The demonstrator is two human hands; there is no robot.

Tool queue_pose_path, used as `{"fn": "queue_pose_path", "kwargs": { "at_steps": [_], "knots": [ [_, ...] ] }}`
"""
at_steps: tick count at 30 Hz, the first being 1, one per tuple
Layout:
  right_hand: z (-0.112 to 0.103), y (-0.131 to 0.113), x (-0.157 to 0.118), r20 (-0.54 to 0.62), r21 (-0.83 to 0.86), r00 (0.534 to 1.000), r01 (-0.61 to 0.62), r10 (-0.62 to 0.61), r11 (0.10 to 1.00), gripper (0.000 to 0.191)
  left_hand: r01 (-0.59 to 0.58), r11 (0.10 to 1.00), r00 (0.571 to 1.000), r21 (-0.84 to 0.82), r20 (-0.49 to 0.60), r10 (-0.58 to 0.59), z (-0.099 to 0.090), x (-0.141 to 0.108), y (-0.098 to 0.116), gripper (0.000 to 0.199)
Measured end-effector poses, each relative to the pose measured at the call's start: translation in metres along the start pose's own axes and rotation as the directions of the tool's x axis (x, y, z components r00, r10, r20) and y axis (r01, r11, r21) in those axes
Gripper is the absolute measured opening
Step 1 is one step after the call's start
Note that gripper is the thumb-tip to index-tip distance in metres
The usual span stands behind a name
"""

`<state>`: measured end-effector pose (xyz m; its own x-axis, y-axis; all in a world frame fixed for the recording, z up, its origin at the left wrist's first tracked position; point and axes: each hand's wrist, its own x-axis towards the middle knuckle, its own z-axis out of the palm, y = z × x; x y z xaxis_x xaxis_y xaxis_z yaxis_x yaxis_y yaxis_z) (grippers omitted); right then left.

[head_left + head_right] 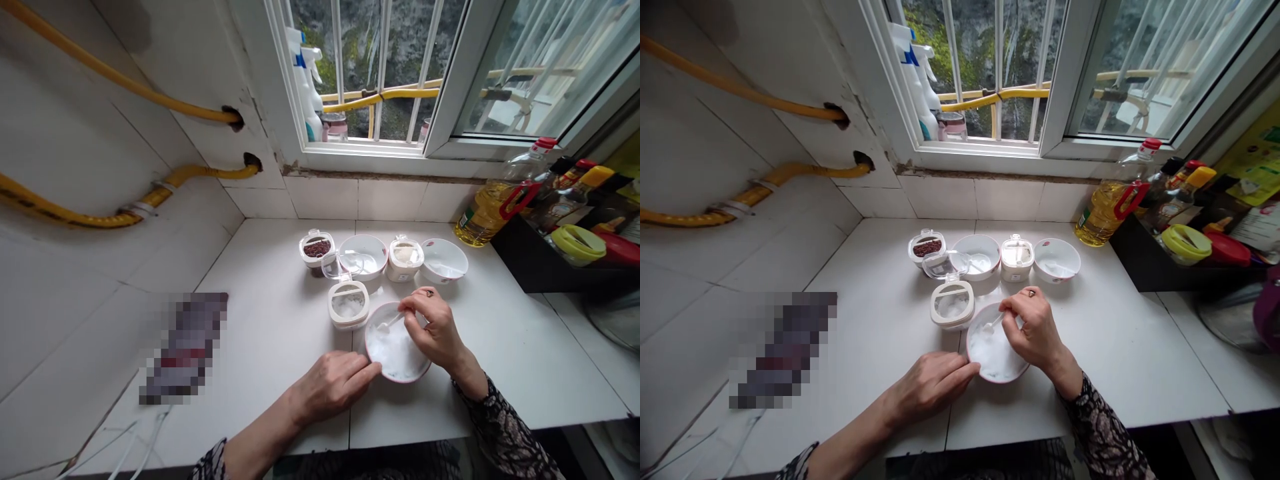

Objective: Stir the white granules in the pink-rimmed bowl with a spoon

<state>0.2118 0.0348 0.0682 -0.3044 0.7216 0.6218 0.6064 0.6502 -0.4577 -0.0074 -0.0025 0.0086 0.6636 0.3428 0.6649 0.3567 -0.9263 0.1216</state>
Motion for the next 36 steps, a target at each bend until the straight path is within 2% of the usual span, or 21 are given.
{"fn": "queue_pose_path", "kwargs": {
  "at_steps": [6, 12, 16, 20, 23, 26, 31, 36],
  "knots": [
    [0.0060, -0.0051, -0.0013, 0.099, 0.071, 0.994, -0.056, 0.049, 0.996, 0.020, 0.005, 1.000, 1.000, -0.002, 0.015, -0.005, 0.0004, -0.0010, -0.0001, 0.020],
    [0.0011, -0.0037, -0.0023, 0.088, 0.108, 0.963, -0.263, 0.255, 0.959, 0.021, 0.005, 1.000, 1.000, 0.005, 0.007, -0.005, 0.0001, -0.0008, 0.0001, 0.020],
    [-0.0009, -0.0007, -0.0028, 0.069, 0.103, 0.951, -0.308, 0.302, 0.946, 0.021, 0.008, 1.000, 1.000, 0.006, 0.012, -0.008, -0.0011, 0.0006, 0.0003, 0.020],
    [0.0001, -0.0002, -0.0033, 0.051, 0.063, 0.971, -0.237, 0.234, 0.970, 0.020, 0.004, 1.000, 1.000, 0.013, 0.011, -0.004, -0.0010, 0.0009, -0.0002, 0.021],
    [0.0009, -0.0005, -0.0028, 0.045, 0.022, 0.997, -0.071, 0.070, 0.997, 0.020, -0.002, 1.000, 1.000, 0.020, 0.014, 0.002, -0.0004, 0.0002, -0.0005, 0.020],
    [0.0001, 0.0006, -0.0022, 0.079, 0.014, 0.995, 0.064, -0.065, 0.998, 0.020, -0.002, 1.000, 1.000, 0.029, 0.014, 0.002, -0.0005, 0.0001, -0.0002, 0.021],
    [-0.0011, 0.0034, -0.0028, 0.027, -0.027, 0.998, 0.056, -0.055, 0.998, 0.020, -0.004, 1.000, 1.000, 0.027, 0.010, 0.003, -0.0009, 0.0011, 0.0004, 0.021],
    [0.0025, 0.0006, -0.0029, 0.070, 0.026, 0.996, 0.057, -0.059, 0.998, 0.021, -0.001, 1.000, 1.000, 0.020, 0.007, 0.001, -0.0002, 0.0005, 0.0004, 0.021]
  ]
}}
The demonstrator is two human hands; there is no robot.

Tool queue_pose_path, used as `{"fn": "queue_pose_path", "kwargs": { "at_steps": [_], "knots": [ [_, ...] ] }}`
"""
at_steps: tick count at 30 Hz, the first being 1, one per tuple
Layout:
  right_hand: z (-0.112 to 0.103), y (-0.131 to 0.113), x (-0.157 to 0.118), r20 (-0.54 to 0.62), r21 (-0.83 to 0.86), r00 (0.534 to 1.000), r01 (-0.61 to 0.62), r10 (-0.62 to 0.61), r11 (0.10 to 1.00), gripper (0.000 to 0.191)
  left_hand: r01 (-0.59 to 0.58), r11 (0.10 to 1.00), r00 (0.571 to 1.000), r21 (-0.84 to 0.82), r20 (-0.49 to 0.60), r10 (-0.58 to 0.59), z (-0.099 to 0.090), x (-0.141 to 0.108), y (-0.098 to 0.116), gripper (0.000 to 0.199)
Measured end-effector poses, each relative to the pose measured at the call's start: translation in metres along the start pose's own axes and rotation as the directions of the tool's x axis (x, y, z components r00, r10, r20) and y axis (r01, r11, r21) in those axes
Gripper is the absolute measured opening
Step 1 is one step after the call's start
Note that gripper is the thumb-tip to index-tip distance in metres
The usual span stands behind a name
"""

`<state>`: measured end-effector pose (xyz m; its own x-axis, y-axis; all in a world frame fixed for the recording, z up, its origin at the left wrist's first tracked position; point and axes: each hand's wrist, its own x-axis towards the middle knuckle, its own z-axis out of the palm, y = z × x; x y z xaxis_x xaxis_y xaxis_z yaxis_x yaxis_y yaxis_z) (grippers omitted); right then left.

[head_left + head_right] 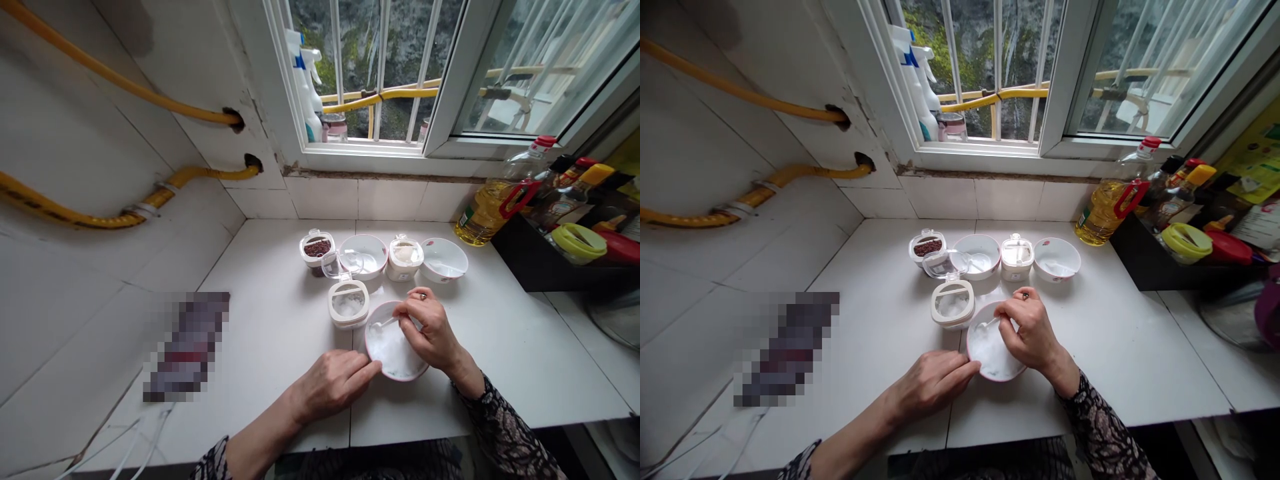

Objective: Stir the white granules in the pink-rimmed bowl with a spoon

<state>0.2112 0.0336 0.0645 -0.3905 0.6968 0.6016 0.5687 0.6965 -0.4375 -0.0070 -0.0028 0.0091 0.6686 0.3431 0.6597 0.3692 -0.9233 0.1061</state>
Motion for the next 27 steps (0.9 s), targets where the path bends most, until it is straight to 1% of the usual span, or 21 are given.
{"fn": "queue_pose_path", "kwargs": {
  "at_steps": [3, 5, 7, 11, 14, 16, 19, 23, 25, 27],
  "knots": [
    [0.001, -0.001, 0.000, 0.004, 0.050, 0.999, -0.047, 0.047, 0.998, 0.022, 0.001, 1.000, 1.000, -0.006, 0.005, 0.000, 0.000, 0.000, 0.000, 0.021],
    [0.001, -0.001, 0.000, -0.007, 0.083, 0.993, -0.120, 0.121, 0.989, 0.022, -0.004, 1.000, 1.000, -0.006, 0.000, 0.004, 0.000, 0.000, 0.000, 0.021],
    [0.000, -0.001, -0.001, -0.025, 0.116, 0.975, -0.217, 0.221, 0.969, 0.022, -0.003, 1.000, 1.000, -0.005, -0.002, 0.003, 0.000, 0.000, 0.000, 0.021],
    [-0.004, 0.000, 0.000, -0.022, 0.231, 0.906, -0.407, 0.423, 0.883, 0.022, 0.004, 1.000, 1.000, -0.008, 0.003, -0.004, 0.000, -0.001, 0.000, 0.019],
    [-0.006, -0.001, 0.002, 0.037, 0.327, 0.848, -0.511, 0.530, 0.795, 0.020, 0.003, 1.000, 1.000, -0.004, 0.007, -0.003, 0.000, -0.001, 0.000, 0.019],
    [-0.007, 0.000, 0.004, 0.073, 0.382, 0.812, -0.559, 0.579, 0.736, 0.019, 0.002, 1.000, 1.000, -0.001, 0.006, -0.002, 0.000, -0.001, 0.000, 0.020],
    [-0.008, 0.003, 0.004, 0.112, 0.466, 0.775, -0.594, 0.622, 0.656, 0.017, -0.002, 1.000, 1.000, -0.001, 0.000, 0.002, 0.000, 0.000, -0.001, 0.021],
    [-0.009, 0.009, 0.006, 0.139, 0.562, 0.753, -0.595, 0.643, 0.575, 0.015, 0.010, 1.000, 1.000, -0.005, 0.007, -0.010, 0.000, 0.000, 0.000, 0.020],
    [-0.008, 0.010, 0.007, 0.123, 0.585, 0.752, -0.582, 0.648, 0.564, 0.014, 0.012, 1.000, 1.000, -0.007, 0.009, -0.012, 0.000, -0.001, 0.000, 0.020],
    [-0.007, 0.008, 0.007, 0.084, 0.597, 0.767, -0.550, 0.636, 0.584, 0.013, 0.010, 1.000, 1.000, -0.005, 0.001, -0.010, 0.001, -0.001, 0.000, 0.020]
  ]
}}
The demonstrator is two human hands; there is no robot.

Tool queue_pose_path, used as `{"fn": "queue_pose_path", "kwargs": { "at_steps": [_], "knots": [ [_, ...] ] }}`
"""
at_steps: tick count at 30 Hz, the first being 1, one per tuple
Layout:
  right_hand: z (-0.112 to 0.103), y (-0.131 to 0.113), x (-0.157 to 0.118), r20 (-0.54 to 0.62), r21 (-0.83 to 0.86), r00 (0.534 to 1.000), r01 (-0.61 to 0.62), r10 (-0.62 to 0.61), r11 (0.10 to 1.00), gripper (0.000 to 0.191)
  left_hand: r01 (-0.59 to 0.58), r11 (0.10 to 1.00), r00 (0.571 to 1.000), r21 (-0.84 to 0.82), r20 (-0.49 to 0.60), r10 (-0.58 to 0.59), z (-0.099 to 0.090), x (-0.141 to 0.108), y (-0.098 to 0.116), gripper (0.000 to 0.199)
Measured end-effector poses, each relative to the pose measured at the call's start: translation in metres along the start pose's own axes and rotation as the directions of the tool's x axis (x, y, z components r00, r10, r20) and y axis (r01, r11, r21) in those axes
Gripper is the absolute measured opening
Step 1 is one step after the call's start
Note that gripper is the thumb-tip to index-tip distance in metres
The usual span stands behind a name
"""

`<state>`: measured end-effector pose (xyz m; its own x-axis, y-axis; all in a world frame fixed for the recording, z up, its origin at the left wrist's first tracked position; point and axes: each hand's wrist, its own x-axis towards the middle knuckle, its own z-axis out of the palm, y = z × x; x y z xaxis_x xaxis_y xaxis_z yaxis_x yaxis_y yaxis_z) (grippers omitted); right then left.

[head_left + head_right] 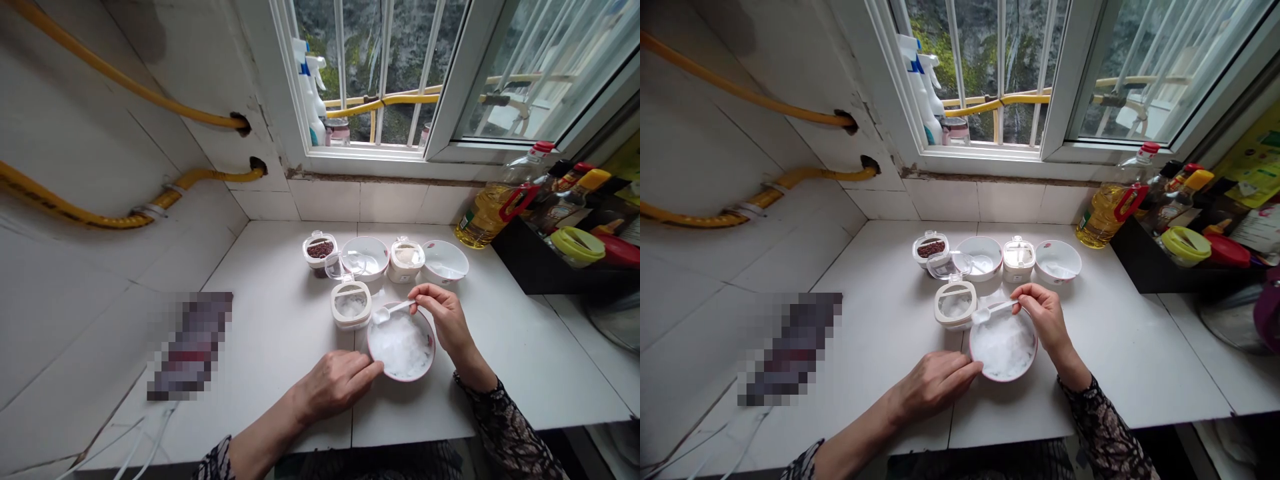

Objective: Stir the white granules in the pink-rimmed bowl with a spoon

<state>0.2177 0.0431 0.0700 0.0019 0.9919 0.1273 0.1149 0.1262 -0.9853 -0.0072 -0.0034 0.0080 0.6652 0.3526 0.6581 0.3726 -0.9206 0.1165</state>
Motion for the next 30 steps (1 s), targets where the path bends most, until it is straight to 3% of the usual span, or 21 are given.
{"fn": "queue_pose_path", "kwargs": {
  "at_steps": [3, 5, 8, 10, 11, 13, 17, 19, 22, 25, 28, 30],
  "knots": [
    [0.009, -0.003, -0.005, -0.022, -0.047, 0.991, 0.134, -0.135, 0.990, 0.012, 0.004, 1.000, 1.000, 0.011, -0.003, -0.004, 0.000, 0.000, 0.000, 0.020],
    [0.015, -0.004, -0.008, -0.008, -0.154, 0.961, 0.273, -0.277, 0.950, 0.012, 0.003, 1.000, 1.000, 0.016, 0.002, -0.003, 0.000, 0.000, 0.000, 0.020],
    [0.023, -0.004, -0.009, 0.172, -0.339, 0.835, 0.549, -0.524, 0.764, 0.019, -0.002, 1.000, 1.000, 0.024, -0.001, 0.002, -0.002, 0.001, 0.000, 0.021],
    [0.025, -0.005, -0.009, 0.312, -0.386, 0.733, 0.679, -0.604, 0.625, 0.026, -0.002, 1.000, 1.000, 0.028, -0.003, 0.002, -0.002, 0.002, 0.000, 0.021],
    [0.024, -0.005, -0.009, 0.340, -0.391, 0.710, 0.703, -0.616, 0.594, 0.028, -0.002, 1.000, 1.000, 0.029, -0.003, 0.002, -0.002, 0.003, 0.000, 0.021],
    [0.021, -0.007, -0.009, 0.296, -0.394, 0.724, 0.687, -0.623, 0.610, 0.027, -0.002, 1.000, 1.000, 0.028, -0.008, 0.003, -0.002, 0.003, 0.000, 0.021],
    [0.007, -0.009, -0.011, 0.098, -0.397, 0.810, 0.564, -0.578, 0.724, 0.019, -0.004, 1.000, 1.000, 0.018, -0.012, 0.004, -0.001, 0.002, 0.000, 0.020],
    [0.001, -0.009, -0.011, 0.066, -0.428, 0.835, 0.519, -0.547, 0.740, 0.018, -0.007, 1.000, 1.000, 0.015, -0.003, 0.007, -0.001, 0.000, -0.001, 0.020],
    [-0.001, -0.006, -0.011, 0.135, -0.501, 0.841, 0.513, -0.523, 0.696, 0.019, -0.006, 1.000, 1.000, 0.015, 0.010, 0.006, 0.000, -0.001, -0.001, 0.020],
    [0.006, -0.003, -0.011, 0.255, -0.508, 0.818, 0.567, -0.515, 0.648, 0.020, 0.000, 1.000, 1.000, 0.016, 0.012, 0.000, 0.000, -0.001, -0.001, 0.021],
    [0.013, -0.001, -0.013, 0.324, -0.465, 0.804, 0.594, -0.498, 0.656, 0.021, -0.001, 1.000, 1.000, 0.015, 0.013, 0.001, 0.001, -0.001, -0.001, 0.020],
    [0.013, 0.000, -0.014, 0.321, -0.468, 0.824, 0.566, -0.466, 0.679, 0.021, 0.000, 1.000, 1.000, 0.011, 0.015, 0.000, 0.001, -0.002, -0.001, 0.020]
  ]
}}
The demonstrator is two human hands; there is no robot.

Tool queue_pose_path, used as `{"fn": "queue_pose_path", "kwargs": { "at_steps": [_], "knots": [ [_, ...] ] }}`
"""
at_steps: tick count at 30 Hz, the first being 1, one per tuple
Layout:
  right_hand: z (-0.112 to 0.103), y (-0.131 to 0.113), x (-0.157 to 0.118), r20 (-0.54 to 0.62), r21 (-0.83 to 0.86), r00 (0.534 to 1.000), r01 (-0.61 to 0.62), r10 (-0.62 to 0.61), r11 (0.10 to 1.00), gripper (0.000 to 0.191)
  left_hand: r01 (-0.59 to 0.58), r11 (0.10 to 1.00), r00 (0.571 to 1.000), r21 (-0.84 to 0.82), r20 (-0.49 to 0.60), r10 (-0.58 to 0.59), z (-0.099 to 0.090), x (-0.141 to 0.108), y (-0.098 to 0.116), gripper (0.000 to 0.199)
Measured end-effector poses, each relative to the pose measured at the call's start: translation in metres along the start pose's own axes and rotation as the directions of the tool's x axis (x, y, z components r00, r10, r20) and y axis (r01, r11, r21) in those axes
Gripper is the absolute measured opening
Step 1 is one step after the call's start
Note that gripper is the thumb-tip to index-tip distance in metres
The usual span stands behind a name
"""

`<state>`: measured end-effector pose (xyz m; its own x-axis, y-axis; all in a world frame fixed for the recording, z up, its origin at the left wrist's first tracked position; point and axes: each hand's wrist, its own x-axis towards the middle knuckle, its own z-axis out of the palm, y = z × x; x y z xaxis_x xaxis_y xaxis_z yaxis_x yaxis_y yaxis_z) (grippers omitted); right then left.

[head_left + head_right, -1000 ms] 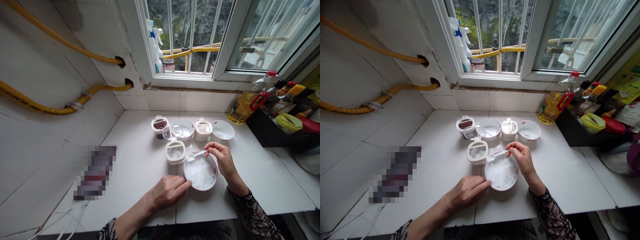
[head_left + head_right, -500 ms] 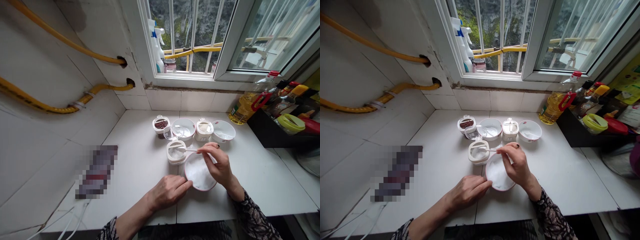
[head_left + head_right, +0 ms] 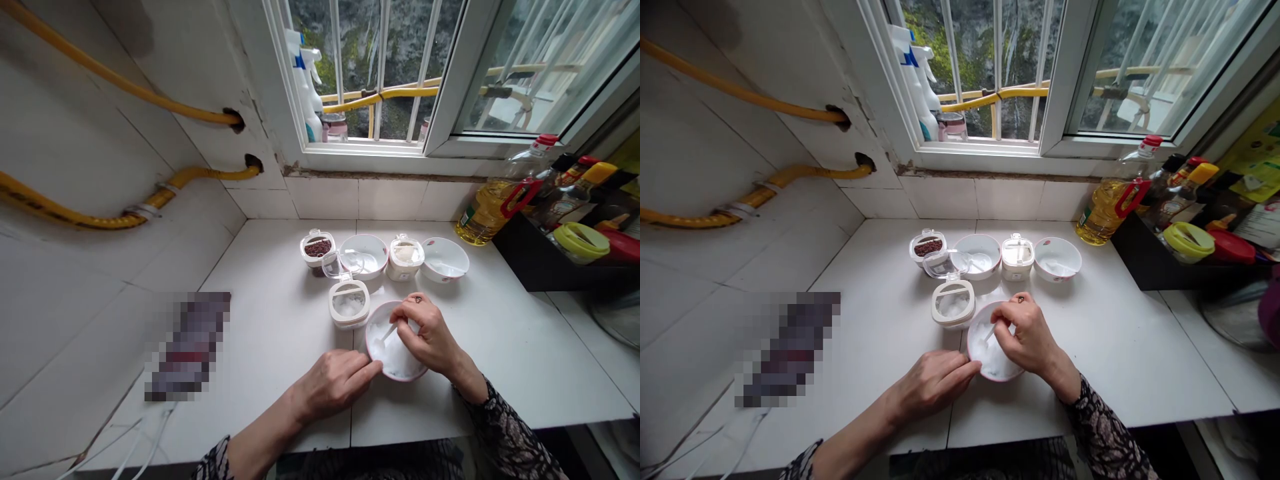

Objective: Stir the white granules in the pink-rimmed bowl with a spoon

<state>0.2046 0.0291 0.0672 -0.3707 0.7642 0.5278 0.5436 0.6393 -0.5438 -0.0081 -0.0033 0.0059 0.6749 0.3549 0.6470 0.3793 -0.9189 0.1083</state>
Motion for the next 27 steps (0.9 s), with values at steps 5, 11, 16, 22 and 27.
{"fn": "queue_pose_path", "kwargs": {
  "at_steps": [5, 11, 16, 22, 27],
  "knots": [
    [-0.0067, 0.0027, -0.0008, -0.057, -0.017, 0.989, -0.138, 0.137, 0.990, 0.020, -0.008, 1.000, 1.000, -0.010, -0.010, 0.008, 0.0001, 0.0005, -0.0006, 0.020],
    [-0.0056, 0.0039, -0.0002, -0.065, -0.062, 0.996, -0.072, 0.068, 0.996, 0.020, -0.009, 1.000, 1.000, 0.009, -0.011, 0.009, -0.0008, 0.0023, -0.0001, 0.021],
    [-0.0044, 0.0038, 0.0001, -0.086, -0.072, 0.996, -0.036, 0.030, 0.997, 0.020, -0.009, 1.000, 1.000, -0.001, -0.013, 0.009, -0.0011, 0.0026, -0.0001, 0.020],
    [-0.0051, 0.0061, -0.0008, -0.106, -0.102, 0.994, -0.023, 0.012, 0.995, 0.020, -0.013, 1.000, 1.000, -0.001, -0.020, 0.013, -0.0013, 0.0034, 0.0001, 0.021],
    [-0.0036, 0.0056, -0.0008, -0.080, -0.054, 0.996, -0.042, 0.037, 0.998, 0.021, -0.007, 1.000, 1.000, 0.003, -0.021, 0.007, -0.0006, 0.0021, 0.0003, 0.020]
  ]
}}
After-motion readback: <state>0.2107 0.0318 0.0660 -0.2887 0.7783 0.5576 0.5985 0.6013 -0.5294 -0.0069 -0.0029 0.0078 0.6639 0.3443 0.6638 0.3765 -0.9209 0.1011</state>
